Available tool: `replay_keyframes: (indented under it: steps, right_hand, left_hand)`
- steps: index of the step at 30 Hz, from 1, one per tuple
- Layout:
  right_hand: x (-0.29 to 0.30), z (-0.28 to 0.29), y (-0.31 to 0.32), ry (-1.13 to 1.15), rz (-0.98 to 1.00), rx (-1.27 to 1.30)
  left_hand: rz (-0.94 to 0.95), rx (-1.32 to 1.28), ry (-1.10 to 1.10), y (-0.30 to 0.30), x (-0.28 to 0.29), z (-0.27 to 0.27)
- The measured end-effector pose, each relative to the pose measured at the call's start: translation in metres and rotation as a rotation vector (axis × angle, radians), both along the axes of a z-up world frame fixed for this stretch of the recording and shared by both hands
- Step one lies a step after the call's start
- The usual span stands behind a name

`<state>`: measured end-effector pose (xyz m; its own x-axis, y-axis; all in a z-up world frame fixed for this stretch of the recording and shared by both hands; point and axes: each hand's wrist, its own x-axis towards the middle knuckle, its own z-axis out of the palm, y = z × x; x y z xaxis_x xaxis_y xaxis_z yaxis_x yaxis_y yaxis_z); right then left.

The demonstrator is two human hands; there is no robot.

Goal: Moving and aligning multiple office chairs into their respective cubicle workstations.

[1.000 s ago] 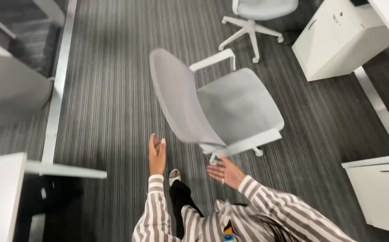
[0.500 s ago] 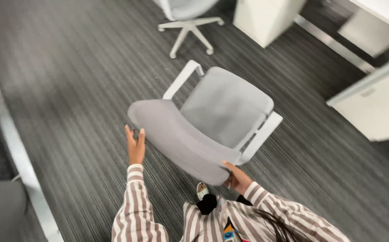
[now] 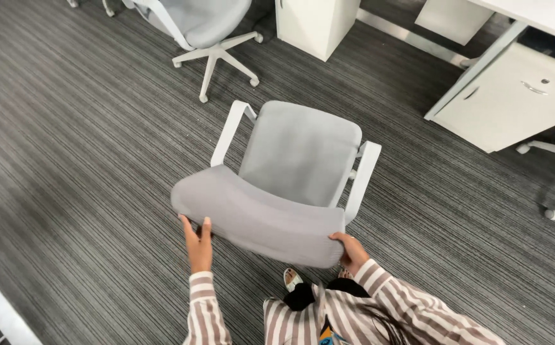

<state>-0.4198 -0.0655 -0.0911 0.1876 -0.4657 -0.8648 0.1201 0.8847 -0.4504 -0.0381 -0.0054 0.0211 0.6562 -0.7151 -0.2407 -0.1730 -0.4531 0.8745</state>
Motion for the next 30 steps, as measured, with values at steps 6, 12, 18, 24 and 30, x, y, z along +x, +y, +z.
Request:
replay_keyframes:
  steps: [6,12,18,24,30]
  right_hand:
    - [-0.038,0.011,-0.034,0.045,-0.196,-0.017]
    - [-0.083,0.012,-0.078,0.147,-0.354,-0.037]
    - [-0.116,0.018,-0.106,0.176,-0.502,-0.029]
    - [-0.135,-0.018,-0.111,0.098,-0.584,-0.104]
    - [-0.119,-0.001,-0.145,0.105,-0.638,-0.072]
  left_hand:
    - [-0.109,-0.161,0.001,-0.017,-0.036,-0.016]
    - [-0.245,-0.188,0.091,-0.050,-0.062,-0.004]
    - [-0.260,-0.208,0.419,-0.099,-0.064,0.003]
    - [-0.304,-0.144,0.501,-0.140,-0.055,-0.001]
    - [-0.392,-0.086,0.484,-0.206,-0.042,-0.007]
